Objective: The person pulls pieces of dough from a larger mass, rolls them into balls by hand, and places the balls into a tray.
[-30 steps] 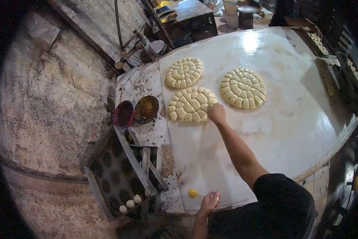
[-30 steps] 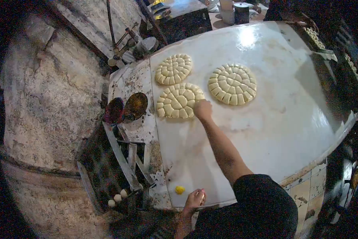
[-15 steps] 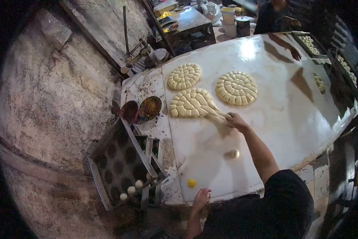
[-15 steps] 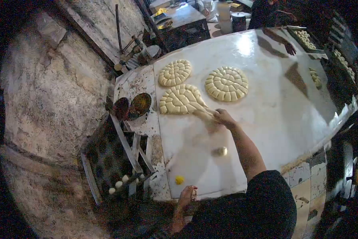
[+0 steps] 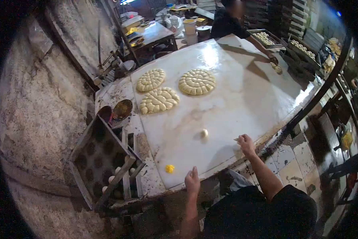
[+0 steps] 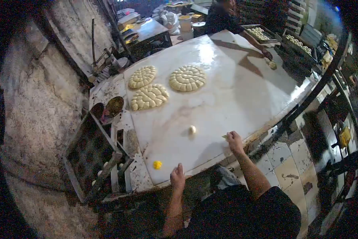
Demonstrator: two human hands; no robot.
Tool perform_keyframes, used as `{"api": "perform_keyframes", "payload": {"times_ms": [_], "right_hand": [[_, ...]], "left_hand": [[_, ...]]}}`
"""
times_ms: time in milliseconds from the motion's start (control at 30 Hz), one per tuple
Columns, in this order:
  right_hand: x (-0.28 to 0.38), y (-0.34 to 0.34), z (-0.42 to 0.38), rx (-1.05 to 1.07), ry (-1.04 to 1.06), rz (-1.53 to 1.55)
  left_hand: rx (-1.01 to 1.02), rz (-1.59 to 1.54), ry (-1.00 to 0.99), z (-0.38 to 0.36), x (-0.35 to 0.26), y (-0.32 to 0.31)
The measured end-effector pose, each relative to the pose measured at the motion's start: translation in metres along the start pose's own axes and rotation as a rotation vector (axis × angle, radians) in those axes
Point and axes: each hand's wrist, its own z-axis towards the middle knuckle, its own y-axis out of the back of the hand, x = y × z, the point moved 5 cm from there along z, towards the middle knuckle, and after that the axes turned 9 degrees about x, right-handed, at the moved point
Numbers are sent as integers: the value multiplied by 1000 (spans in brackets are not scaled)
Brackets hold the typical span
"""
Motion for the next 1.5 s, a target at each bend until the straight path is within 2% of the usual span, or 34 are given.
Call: {"api": "perform_keyframes", "payload": {"times_ms": [33,67,133,167,200,267,300,333,367,400,467,533,600,633,700,733,767,800,833,867,900,933,1000,1033,1100,1133,1167,1200,1233,1267,1300,1367,1400,1500], "right_hand": [[17,7,-7,-31,73,-218],[20,17,-11,-33,73,-216],[54,18,-14,-2,625,-664],[60,20,-1,189,745,-748],[47,25,22,311,672,-768],[39,32,70,194,657,-848],[41,29,99,182,665,-844],[43,21,124,34,620,-863],[45,9,137,-101,564,-878],[67,-3,132,0,424,-767],[46,-47,122,205,509,-827],[44,-53,76,369,638,-811],[0,-37,50,448,936,-782],[-5,-17,58,450,944,-776],[-20,17,73,657,959,-851],[-53,23,107,598,1007,-1038],[4,34,114,532,783,-1047],[33,34,130,457,710,-924],[54,21,143,353,651,-860],[63,2,150,208,695,-734],[72,-17,146,197,681,-629],[75,-39,136,310,680,-580],[59,-62,97,540,667,-540],[43,-59,84,564,662,-529],[3,-27,61,666,1054,-629],[-27,-8,77,881,659,-550],[-38,8,91,840,996,-754],[-51,11,117,861,775,-1076],[21,19,134,947,293,-1157],[21,30,144,387,788,-977],[51,33,153,244,601,-683],[46,0,150,263,571,-626],[42,-11,143,279,547,-564],[23,-12,66,345,610,-586]], "left_hand": [[-79,-19,-59,-5,-23,0],[-162,-37,-119,-4,-39,-1],[-118,192,-333,11,-3,-21],[-38,304,-424,16,4,-28],[3,509,-563,26,7,-31],[-172,798,-553,63,10,-21],[-220,785,-414,102,28,-17],[-262,774,-266,134,44,-15],[-450,775,-262,114,-55,-10],[-447,784,-248,121,-55,-30],[-387,749,-88,131,-46,-62],[-287,804,-159,99,-37,-102],[-176,672,-299,56,-43,-101],[-178,694,-334,48,-31,-88],[-275,722,-348,56,8,-47],[-371,703,-324,71,7,-29],[-422,694,-213,93,-5,-18],[-551,702,-212,116,-13,-18],[-675,713,-205,135,-18,-22],[-707,485,-113,149,-24,-35],[-757,455,-237,163,-6,-53],[-697,539,-214,153,-44,-71],[-579,511,-263,132,-36,-110],[-583,522,-239,111,-28,-110],[-403,558,-327,69,-37,-117],[-401,562,-301,59,-30,-112],[-381,606,-243,50,-20,-102],[-360,645,-188,43,-15,-94],[-282,681,-135,42,-37,-83],[-288,678,-77,47,-56,-74],[-294,675,-26,60,-71,-69],[-473,733,-204,101,-79,-69],[-457,585,-207,125,-87,-71],[-293,689,-200,177,-102,-93]]}}
